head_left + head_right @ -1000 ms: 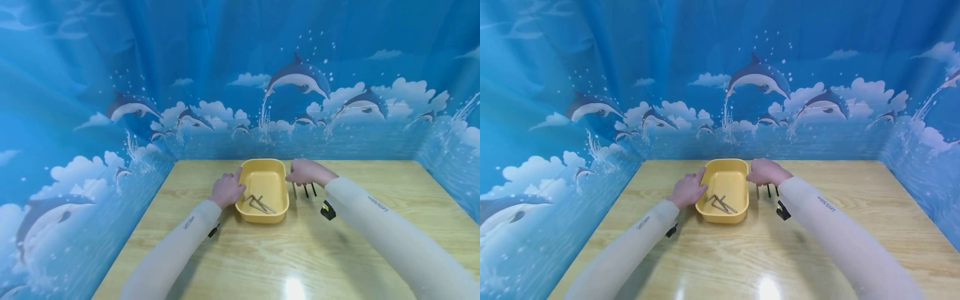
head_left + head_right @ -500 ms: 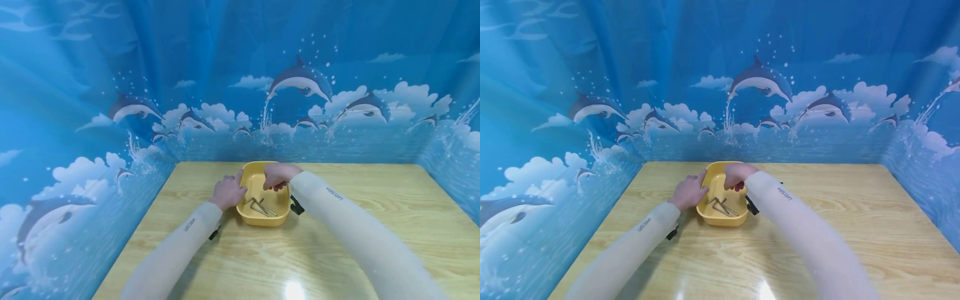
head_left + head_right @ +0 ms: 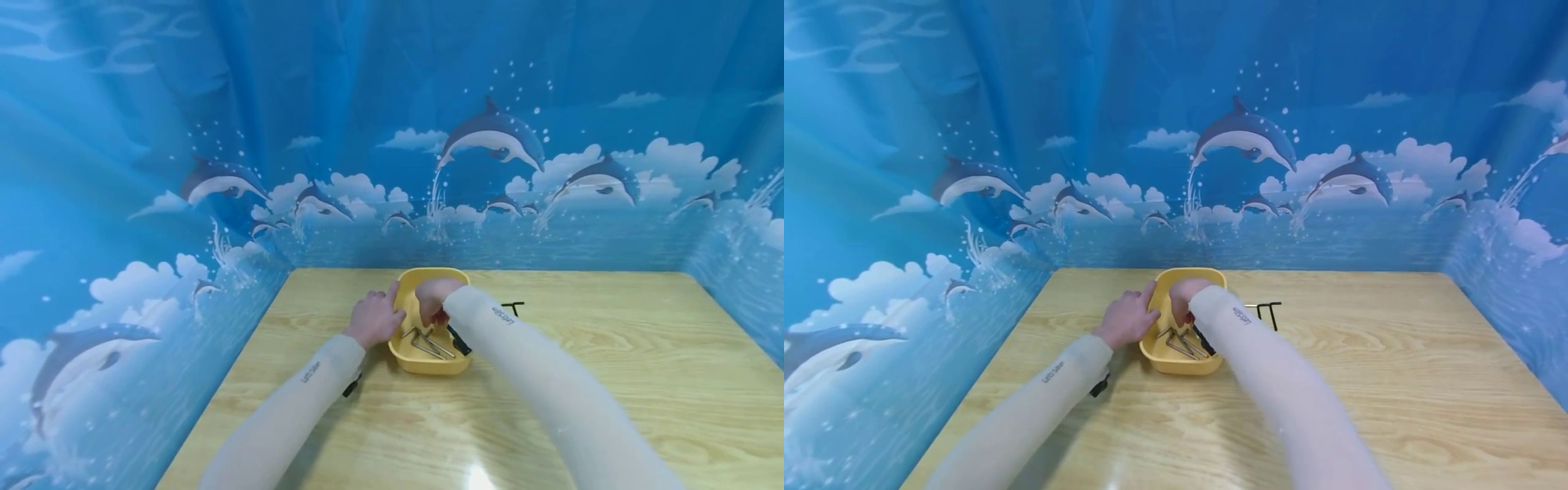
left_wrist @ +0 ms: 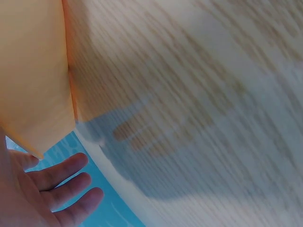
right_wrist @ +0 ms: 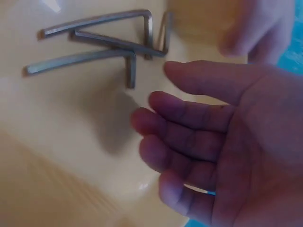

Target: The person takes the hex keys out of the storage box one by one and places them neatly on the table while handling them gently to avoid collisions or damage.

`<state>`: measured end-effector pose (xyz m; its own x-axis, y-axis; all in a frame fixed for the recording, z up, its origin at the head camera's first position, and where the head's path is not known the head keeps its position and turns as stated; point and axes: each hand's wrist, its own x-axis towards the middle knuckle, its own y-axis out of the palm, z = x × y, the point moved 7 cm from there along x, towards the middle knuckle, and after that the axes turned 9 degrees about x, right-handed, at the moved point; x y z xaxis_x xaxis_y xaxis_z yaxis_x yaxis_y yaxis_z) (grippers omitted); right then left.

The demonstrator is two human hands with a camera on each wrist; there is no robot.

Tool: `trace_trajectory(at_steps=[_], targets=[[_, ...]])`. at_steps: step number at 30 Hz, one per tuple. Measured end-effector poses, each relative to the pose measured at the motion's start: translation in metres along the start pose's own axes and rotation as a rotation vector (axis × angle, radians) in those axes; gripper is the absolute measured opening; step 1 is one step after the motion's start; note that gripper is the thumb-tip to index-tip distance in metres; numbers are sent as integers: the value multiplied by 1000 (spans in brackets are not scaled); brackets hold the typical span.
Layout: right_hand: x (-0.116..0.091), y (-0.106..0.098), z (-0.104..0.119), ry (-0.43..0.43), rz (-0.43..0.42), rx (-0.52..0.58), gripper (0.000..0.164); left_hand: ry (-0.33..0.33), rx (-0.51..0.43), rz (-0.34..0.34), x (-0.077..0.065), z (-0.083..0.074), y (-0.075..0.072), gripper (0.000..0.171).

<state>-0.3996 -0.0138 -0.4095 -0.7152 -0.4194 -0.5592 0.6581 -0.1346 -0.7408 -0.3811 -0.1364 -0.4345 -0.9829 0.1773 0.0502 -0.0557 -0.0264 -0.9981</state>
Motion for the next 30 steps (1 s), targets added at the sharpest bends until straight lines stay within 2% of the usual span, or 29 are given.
trace_trajectory(at_steps=[1, 5, 8, 14, 19, 23, 27, 30], targets=[[0, 3, 1, 5, 7, -1, 1, -2, 0, 0, 0, 0, 1, 68], [-1, 11, 0, 32, 27, -91, 9, -3, -10, -12, 1, -2, 3, 68], [-3, 15, -3, 64, 50, -115, 10, 1, -9, -10, 1, -3, 4, 68], [-3, 19, -2, 132, 57, -101, 14, -6, -3, -4, -3, -2, 1, 67], [-3, 20, 5, 117, 51, -177, 12, -3, -2, 0, -3, 0, 2, 67], [0, 18, 6, 102, 32, -181, 14, -5, -1, -4, 0, 1, 1, 66], [5, 16, 4, 72, 9, -169, 14, -10, -3, 11, 2, 1, 0, 67], [7, 15, 0, 83, -9, -92, 12, -16, 1, 26, 2, 1, 1, 67]])
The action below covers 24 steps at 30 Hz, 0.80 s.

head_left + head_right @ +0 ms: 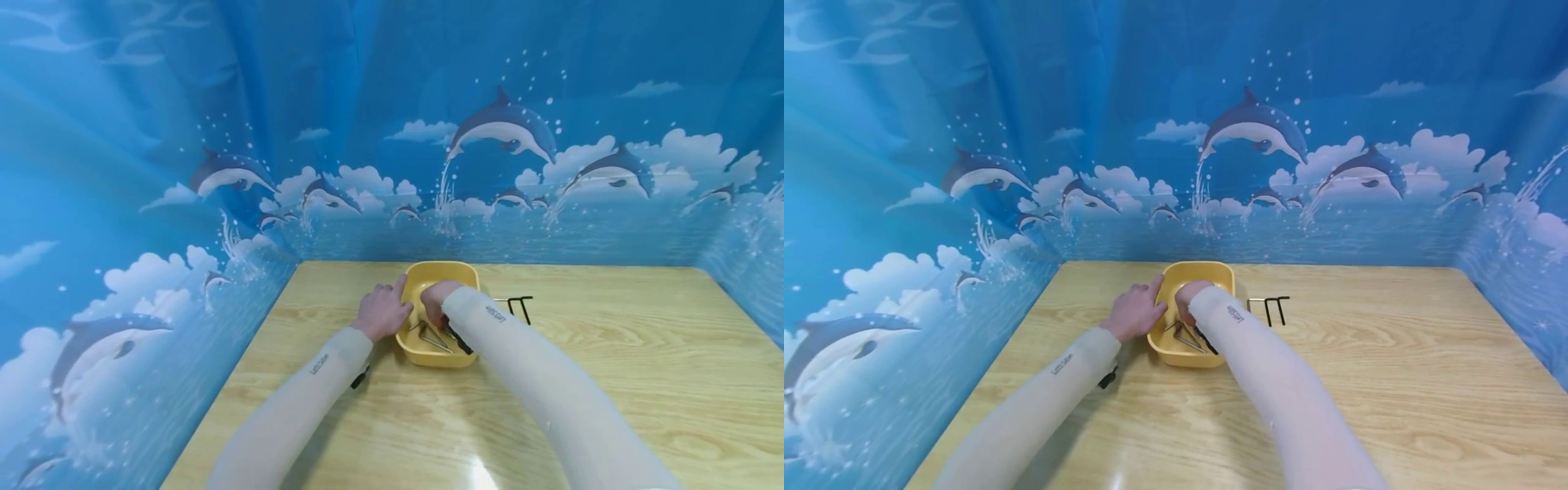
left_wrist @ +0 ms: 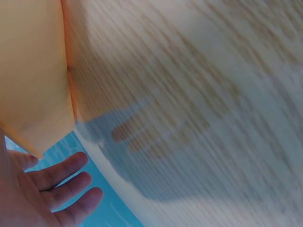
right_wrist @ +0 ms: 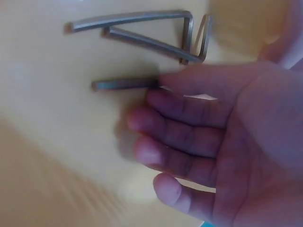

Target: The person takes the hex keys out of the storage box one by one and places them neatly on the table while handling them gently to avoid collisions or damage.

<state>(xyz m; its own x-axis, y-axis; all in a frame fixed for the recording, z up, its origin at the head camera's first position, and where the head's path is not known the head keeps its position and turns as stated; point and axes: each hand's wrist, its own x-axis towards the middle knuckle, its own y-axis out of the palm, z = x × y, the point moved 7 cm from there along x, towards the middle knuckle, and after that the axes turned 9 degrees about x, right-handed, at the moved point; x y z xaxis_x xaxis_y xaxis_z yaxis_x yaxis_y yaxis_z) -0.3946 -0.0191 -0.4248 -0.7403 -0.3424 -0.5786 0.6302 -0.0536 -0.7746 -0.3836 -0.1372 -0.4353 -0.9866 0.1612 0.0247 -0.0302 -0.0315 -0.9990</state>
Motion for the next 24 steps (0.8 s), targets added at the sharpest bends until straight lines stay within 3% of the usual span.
trace_trajectory(at_steps=[4, 11, 18, 24], targets=[[2, 1, -4, 16, -17, 70, 13, -8, -1, 0, 0, 0, 1, 68], [3, 1, -2, -28, -17, 0, 9, -16, -5, -8, -1, 1, -1, 67], [0, 0, 0, -95, 25, 46, 10, -13, 4, -25, -2, 1, -2, 67], [-6, -6, 1, -172, -5, 15, 14, -9, 10, -18, -2, 0, -1, 67]])
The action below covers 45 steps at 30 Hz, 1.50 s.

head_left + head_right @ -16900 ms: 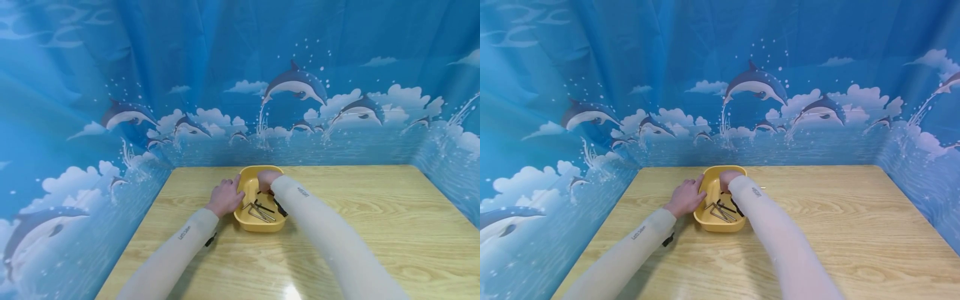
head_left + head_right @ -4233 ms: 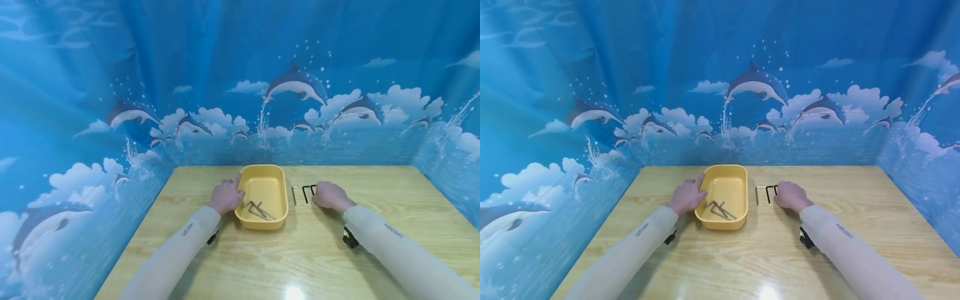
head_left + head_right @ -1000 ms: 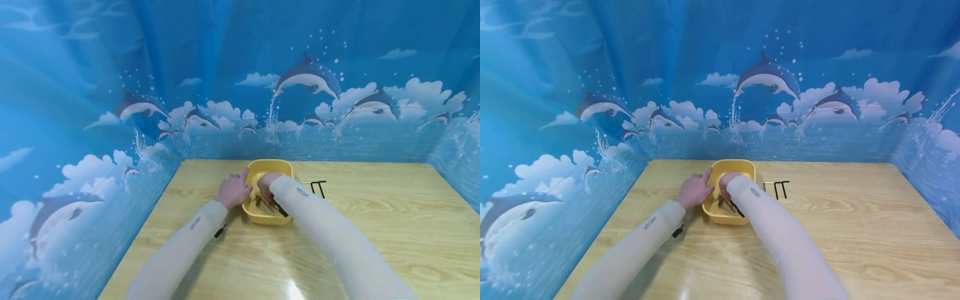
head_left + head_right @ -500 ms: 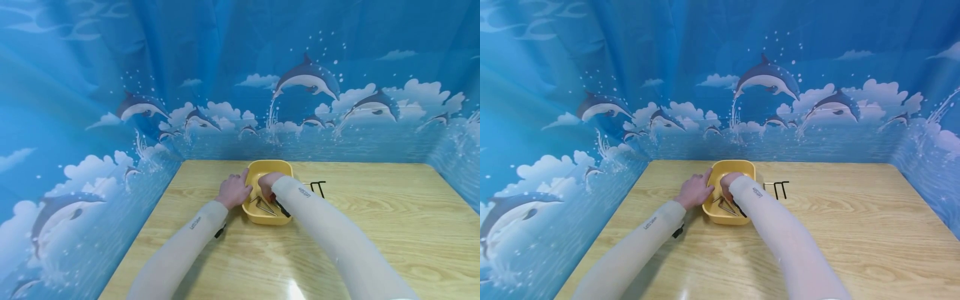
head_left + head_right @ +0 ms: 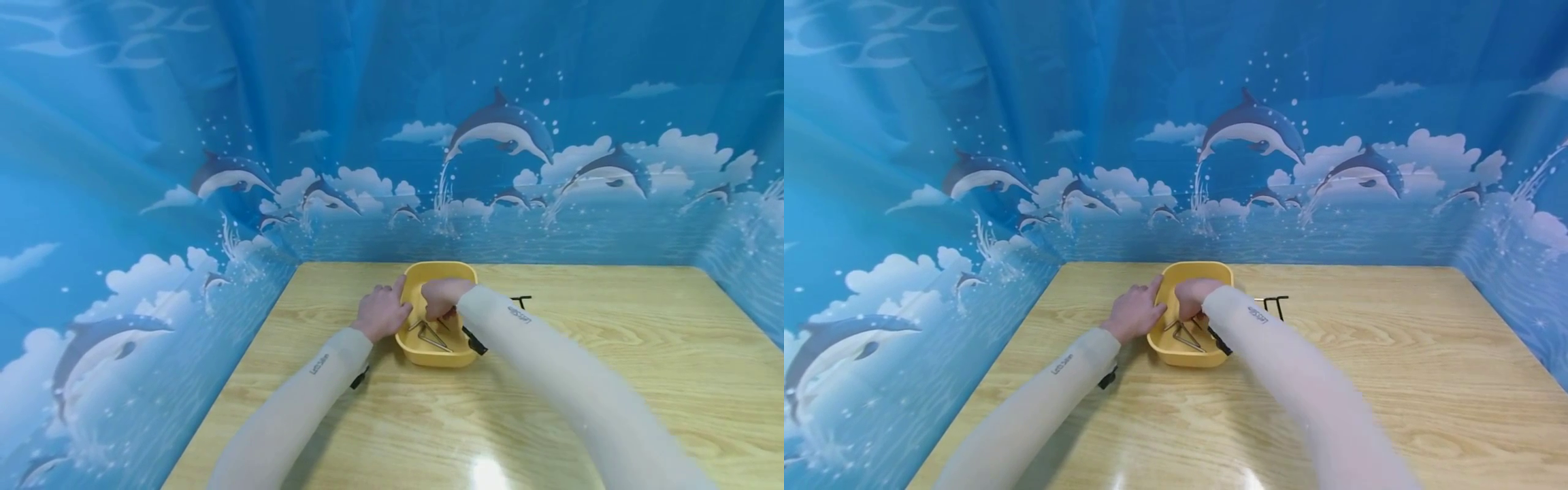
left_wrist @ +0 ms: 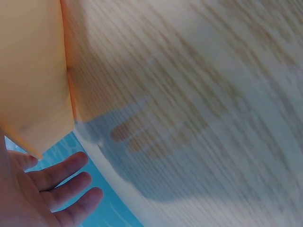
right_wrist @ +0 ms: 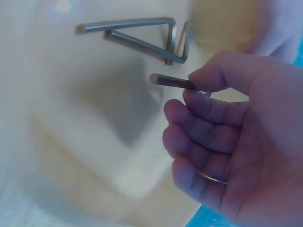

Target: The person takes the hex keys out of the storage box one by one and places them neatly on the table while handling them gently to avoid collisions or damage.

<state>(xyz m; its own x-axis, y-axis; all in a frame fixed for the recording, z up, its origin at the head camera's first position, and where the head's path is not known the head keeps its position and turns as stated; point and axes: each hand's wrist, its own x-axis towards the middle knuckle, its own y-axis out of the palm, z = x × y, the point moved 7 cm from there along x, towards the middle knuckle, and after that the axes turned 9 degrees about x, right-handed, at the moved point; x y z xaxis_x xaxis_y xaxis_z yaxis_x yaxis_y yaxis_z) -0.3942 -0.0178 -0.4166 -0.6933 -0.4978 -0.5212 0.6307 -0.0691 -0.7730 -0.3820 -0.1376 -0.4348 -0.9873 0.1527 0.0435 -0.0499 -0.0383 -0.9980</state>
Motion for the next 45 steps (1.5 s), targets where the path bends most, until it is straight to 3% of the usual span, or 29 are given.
trace_trajectory(at_steps=[8, 13, 22, 29, 39, 45], targets=[[-20, -12, -1, -120, -118, -13, 22, -2, -10, 21, 1, -2, 2, 67], [-36, -18, -9, -209, -183, 32, 41, -2, 10, 21, 1, -3, 6, 68], [-75, -26, -37, -256, -255, 152, 45, -3, -27, -3, 3, -3, 5, 68], [-94, -18, -73, -211, -290, 215, 41, -13, -44, 37, -3, -2, 11, 67], [-105, -14, -135, -40, -349, 295, 37, 2, -33, 11, -2, -1, 5, 68], [-109, -12, -170, 8, -378, 314, 44, -1, -33, 2, 0, 0, 1, 67]])
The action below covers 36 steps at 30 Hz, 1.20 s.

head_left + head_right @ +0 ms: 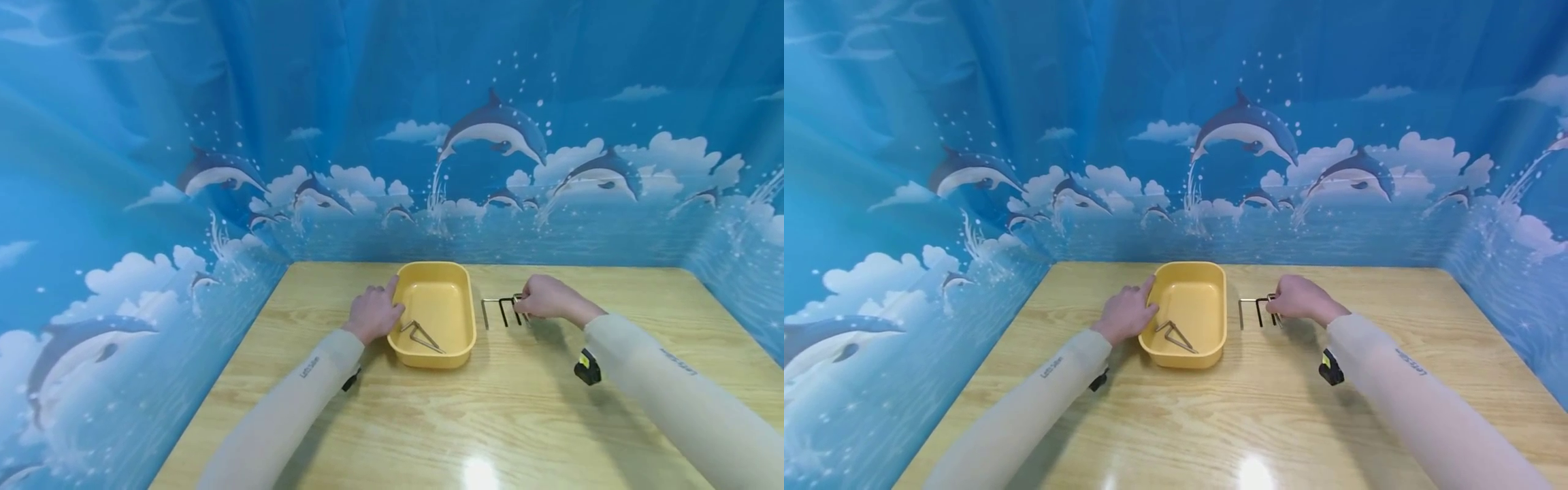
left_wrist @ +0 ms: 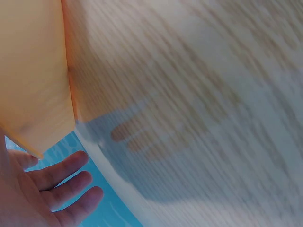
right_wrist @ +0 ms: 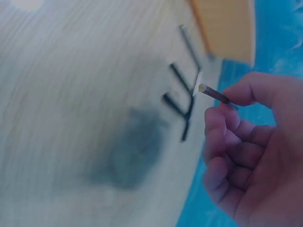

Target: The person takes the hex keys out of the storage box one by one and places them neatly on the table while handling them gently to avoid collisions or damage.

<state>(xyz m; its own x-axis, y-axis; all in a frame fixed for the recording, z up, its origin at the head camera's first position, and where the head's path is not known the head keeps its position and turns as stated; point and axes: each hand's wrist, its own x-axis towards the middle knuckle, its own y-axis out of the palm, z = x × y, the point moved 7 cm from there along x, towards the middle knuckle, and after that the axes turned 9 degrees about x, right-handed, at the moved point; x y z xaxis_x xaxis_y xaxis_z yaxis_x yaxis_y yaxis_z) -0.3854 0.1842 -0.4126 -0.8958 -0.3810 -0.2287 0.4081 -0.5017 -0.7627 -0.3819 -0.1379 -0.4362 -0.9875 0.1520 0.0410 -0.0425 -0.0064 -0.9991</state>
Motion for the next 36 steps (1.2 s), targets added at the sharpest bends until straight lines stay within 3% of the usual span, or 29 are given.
trace_trajectory(at_steps=[10, 18, 27, 36], targets=[[4, 3, -40, 110, -10, 17, 44, -15, -20, 35, 1, 0, 4, 67], [12, 6, -51, 124, -45, 13, 45, 0, -30, 11, -1, -1, -3, 67], [14, 4, -56, 161, -95, -13, 35, -11, -32, 18, 1, 0, 0, 69], [23, 3, -66, 190, -124, -32, 39, -15, -35, 30, 1, 1, -1, 69]])
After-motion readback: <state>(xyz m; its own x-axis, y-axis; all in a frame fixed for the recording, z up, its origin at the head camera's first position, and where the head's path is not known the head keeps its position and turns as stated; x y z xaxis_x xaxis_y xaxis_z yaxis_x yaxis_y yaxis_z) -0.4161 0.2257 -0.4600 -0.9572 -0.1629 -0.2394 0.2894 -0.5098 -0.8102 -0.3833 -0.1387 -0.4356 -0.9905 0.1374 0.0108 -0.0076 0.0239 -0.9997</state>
